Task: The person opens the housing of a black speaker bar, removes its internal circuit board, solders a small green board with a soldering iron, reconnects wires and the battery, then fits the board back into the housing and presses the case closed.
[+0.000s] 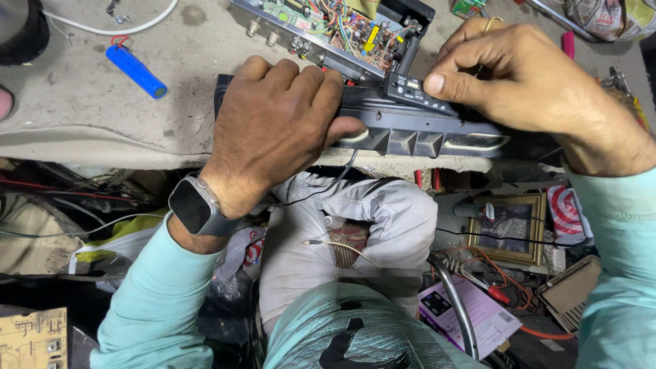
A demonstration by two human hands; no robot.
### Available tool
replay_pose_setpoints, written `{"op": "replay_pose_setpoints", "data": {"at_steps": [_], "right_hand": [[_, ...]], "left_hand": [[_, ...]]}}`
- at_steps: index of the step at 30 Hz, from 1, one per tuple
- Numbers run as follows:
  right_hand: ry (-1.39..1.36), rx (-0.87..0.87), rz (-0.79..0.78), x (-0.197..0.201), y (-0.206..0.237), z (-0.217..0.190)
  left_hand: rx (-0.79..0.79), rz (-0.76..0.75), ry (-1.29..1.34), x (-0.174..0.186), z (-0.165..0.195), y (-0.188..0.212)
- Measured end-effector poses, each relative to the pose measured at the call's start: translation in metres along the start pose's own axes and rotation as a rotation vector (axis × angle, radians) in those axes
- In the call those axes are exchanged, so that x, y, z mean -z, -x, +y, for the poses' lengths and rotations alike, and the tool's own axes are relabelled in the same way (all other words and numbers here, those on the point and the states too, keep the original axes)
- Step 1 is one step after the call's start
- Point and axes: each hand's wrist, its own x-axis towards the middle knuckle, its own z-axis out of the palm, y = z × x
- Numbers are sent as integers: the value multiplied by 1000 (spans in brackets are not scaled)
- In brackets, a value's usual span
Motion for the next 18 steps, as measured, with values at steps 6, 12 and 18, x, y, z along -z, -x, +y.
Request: {"op": "replay_pose_setpoints", "data": {"at_steps": [6, 12, 18], "right_hand": [[193, 86, 88, 0, 10, -25], [244, 136, 87, 3, 13, -36], [214, 105, 31, 7, 12, -26]], "left_hand": [[-2, -9, -18, 1, -1, 1], [-5, -8, -9, 1, 0, 1], [-6, 1, -17, 1, -1, 2]]}}
